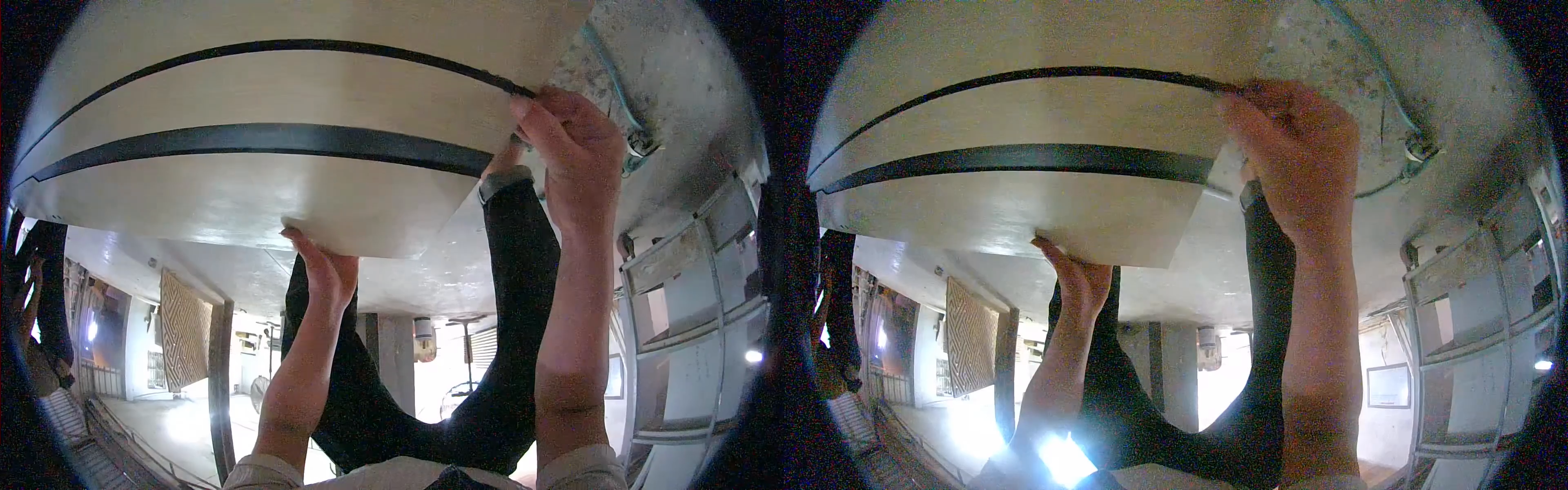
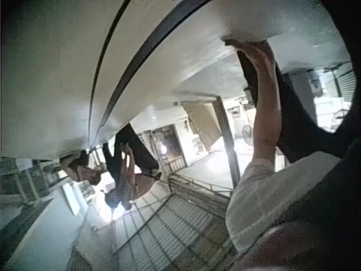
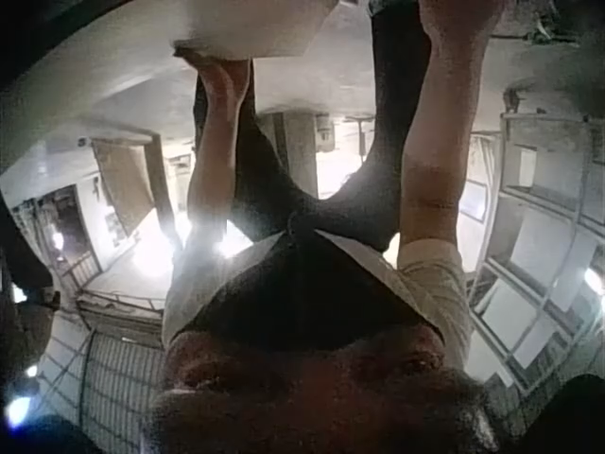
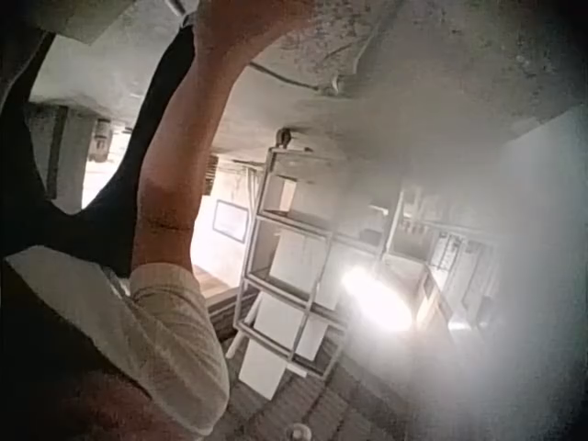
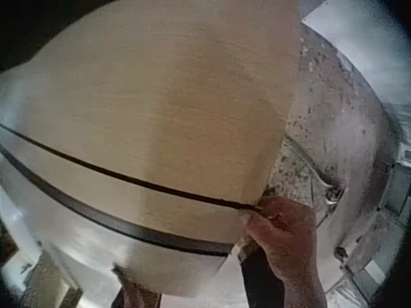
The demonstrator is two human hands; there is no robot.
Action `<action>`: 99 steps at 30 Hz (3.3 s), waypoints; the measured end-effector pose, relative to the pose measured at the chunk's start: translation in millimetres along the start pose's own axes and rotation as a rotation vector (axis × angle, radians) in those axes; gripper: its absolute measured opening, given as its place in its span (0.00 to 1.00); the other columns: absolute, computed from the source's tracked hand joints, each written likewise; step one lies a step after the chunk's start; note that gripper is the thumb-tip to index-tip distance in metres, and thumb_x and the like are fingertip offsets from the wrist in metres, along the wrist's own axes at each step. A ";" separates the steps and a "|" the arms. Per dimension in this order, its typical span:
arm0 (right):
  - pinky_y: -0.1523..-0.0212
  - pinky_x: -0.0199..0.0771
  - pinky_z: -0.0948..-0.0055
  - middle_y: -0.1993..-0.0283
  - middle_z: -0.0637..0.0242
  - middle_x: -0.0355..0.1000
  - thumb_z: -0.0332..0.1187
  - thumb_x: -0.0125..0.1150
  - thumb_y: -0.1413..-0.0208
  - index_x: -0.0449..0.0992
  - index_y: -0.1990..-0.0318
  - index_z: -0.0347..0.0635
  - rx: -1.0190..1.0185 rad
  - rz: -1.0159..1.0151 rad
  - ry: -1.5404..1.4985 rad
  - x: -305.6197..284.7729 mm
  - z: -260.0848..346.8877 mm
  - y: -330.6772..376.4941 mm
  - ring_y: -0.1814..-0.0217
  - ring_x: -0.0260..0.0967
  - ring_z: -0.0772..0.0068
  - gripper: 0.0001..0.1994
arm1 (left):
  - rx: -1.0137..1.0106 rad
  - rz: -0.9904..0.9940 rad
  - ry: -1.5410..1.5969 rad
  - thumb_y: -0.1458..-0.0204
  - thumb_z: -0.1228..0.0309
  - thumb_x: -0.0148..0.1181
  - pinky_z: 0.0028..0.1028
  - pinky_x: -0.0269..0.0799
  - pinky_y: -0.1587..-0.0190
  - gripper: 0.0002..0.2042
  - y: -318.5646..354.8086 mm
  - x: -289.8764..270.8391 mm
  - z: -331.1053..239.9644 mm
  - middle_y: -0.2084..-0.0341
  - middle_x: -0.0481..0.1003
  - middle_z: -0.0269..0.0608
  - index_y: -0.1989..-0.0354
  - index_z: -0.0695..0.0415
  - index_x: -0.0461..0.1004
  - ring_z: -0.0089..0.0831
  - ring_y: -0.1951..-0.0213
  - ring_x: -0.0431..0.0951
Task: Applying decorative black tape to a wooden furniture panel.
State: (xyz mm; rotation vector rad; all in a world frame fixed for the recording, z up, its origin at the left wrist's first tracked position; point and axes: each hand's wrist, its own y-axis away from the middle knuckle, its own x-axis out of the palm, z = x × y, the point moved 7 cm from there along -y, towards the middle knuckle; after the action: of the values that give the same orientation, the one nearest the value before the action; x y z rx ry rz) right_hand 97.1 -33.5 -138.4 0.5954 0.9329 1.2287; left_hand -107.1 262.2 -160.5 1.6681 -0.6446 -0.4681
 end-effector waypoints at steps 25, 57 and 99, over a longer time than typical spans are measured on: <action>0.62 0.71 0.80 0.68 0.69 0.77 0.31 0.71 0.48 0.81 0.63 0.36 0.009 -0.012 0.109 4.1 5.2 0.0 0.68 0.71 0.82 0.09 | 0.008 -0.002 0.067 0.48 0.28 0.42 0.37 0.57 0.33 0.43 -3.5 -6.7 1.7 0.36 0.63 0.31 0.31 0.46 0.56 0.30 0.35 0.61; 0.52 0.77 0.68 0.57 0.61 0.79 0.26 0.67 0.45 0.77 0.52 0.34 -0.117 0.023 0.008 -4.0 19.5 -7.6 0.57 0.76 0.73 0.13 | -0.026 -0.015 0.037 0.48 0.28 0.41 0.38 0.54 0.32 0.44 0.0 -11.4 2.3 0.34 0.59 0.32 0.30 0.45 0.54 0.31 0.33 0.59; 0.51 0.68 0.76 0.61 0.68 0.76 0.31 0.72 0.50 0.75 0.56 0.36 -0.137 -0.006 0.060 2.4 26.8 -8.9 0.58 0.71 0.79 0.16 | -0.010 -0.023 0.081 0.47 0.29 0.44 0.33 0.59 0.33 0.41 -3.0 -19.3 4.7 0.36 0.62 0.30 0.32 0.46 0.57 0.27 0.36 0.62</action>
State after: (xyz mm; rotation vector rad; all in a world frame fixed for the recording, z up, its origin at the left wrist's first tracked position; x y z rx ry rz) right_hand 124.6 -31.0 -132.5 0.4491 0.8910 1.2998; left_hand -124.3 271.4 -165.2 1.6780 -0.5631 -0.4171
